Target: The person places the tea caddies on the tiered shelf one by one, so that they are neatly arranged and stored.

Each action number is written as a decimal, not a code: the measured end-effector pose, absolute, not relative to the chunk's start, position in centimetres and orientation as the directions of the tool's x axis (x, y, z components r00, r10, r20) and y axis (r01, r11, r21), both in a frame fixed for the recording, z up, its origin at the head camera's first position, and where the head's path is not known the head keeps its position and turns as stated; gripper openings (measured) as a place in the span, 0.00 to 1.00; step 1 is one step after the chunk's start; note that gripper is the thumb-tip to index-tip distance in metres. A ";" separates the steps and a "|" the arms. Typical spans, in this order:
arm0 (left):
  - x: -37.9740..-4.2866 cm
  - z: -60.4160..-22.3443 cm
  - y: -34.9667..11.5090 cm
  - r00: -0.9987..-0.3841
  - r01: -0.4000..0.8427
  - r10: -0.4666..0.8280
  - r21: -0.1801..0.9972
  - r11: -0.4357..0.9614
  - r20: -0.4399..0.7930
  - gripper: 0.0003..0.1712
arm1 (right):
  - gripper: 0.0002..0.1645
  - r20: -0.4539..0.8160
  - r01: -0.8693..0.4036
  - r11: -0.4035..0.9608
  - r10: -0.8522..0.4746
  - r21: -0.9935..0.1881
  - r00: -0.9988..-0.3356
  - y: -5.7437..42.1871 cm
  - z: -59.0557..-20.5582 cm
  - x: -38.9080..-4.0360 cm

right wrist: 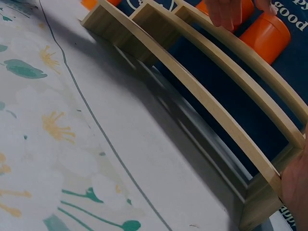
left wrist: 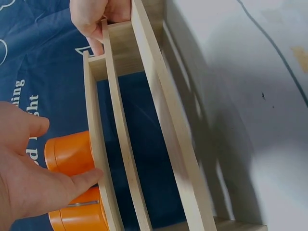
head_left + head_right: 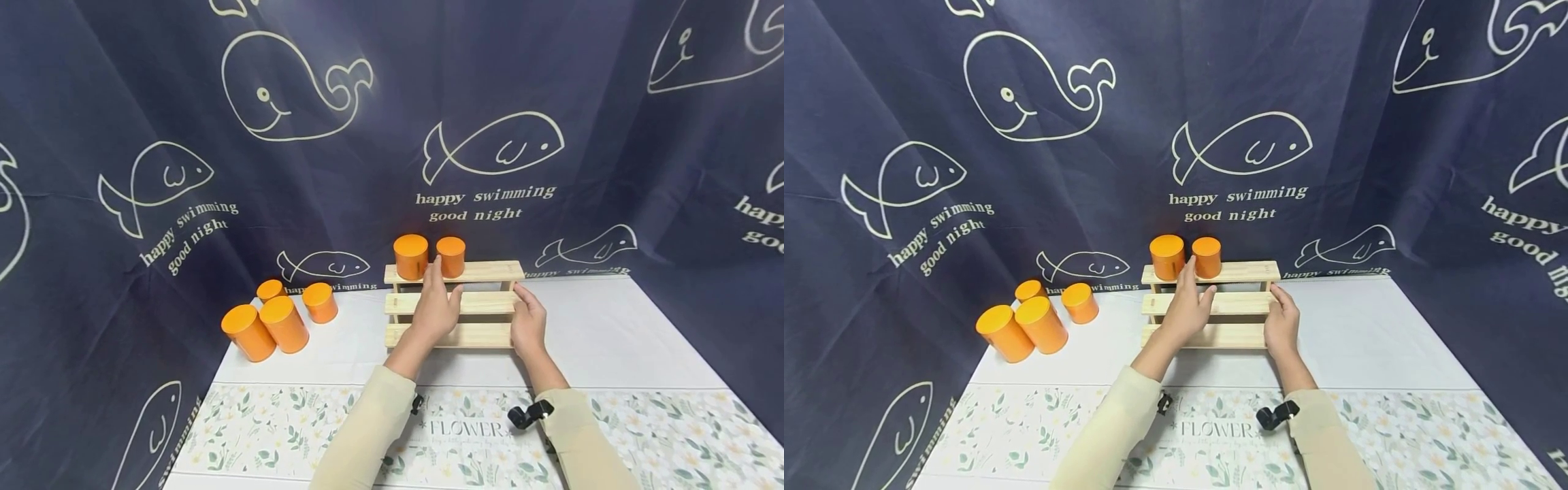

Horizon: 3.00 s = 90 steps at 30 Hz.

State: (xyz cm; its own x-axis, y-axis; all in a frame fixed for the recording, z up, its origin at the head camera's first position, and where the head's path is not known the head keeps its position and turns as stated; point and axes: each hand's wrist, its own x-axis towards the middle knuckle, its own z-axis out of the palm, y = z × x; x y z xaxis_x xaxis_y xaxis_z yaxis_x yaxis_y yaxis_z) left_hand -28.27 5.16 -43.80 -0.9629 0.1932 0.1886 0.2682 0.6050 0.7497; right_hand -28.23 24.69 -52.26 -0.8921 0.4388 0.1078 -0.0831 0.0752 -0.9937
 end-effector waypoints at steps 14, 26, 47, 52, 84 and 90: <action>-27.7 -44.0 3.3 -0.959 0.282 0.192 0.771 0.571 0.208 0.41 | 0.30 0.099 -0.060 0.103 0.429 -0.993 -0.898 24.8 -52.4 -28.4; -27.2 -44.1 1.9 -0.962 0.274 0.156 0.810 0.518 0.225 0.32 | 0.30 0.109 -0.065 0.112 0.442 -0.992 -0.890 24.6 -52.6 -28.3; -27.3 -44.1 -1.5 -0.953 0.299 0.100 0.830 0.471 0.286 0.16 | 0.30 0.114 -0.070 0.116 0.431 -0.991 -0.895 24.6 -52.0 -28.2; -27.3 -44.2 -2.4 -0.959 0.279 0.076 0.848 0.451 0.275 0.16 | 0.30 0.110 -0.069 0.109 0.435 -0.992 -0.894 24.6 -52.0 -28.2; -29.7 -44.8 -8.3 -0.900 0.233 -0.243 0.871 0.432 0.362 0.12 | 0.30 0.113 -0.055 0.139 0.455 -0.989 -0.883 24.8 -52.4 -28.4; -30.3 -44.9 -9.2 -0.872 0.254 -0.278 0.858 0.446 0.403 0.14 | 0.30 0.113 -0.059 0.131 0.457 -0.990 -0.883 24.7 -52.6 -28.4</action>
State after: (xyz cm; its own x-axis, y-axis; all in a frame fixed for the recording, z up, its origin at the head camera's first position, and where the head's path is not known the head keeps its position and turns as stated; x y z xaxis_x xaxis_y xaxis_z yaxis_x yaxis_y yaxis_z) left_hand -30.34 -9.22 -44.95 -0.8718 -0.2784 0.4031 0.2541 0.4464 0.8580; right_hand -28.37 24.74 -52.60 -0.8825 0.4565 0.1127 -0.0588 0.1306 -0.9897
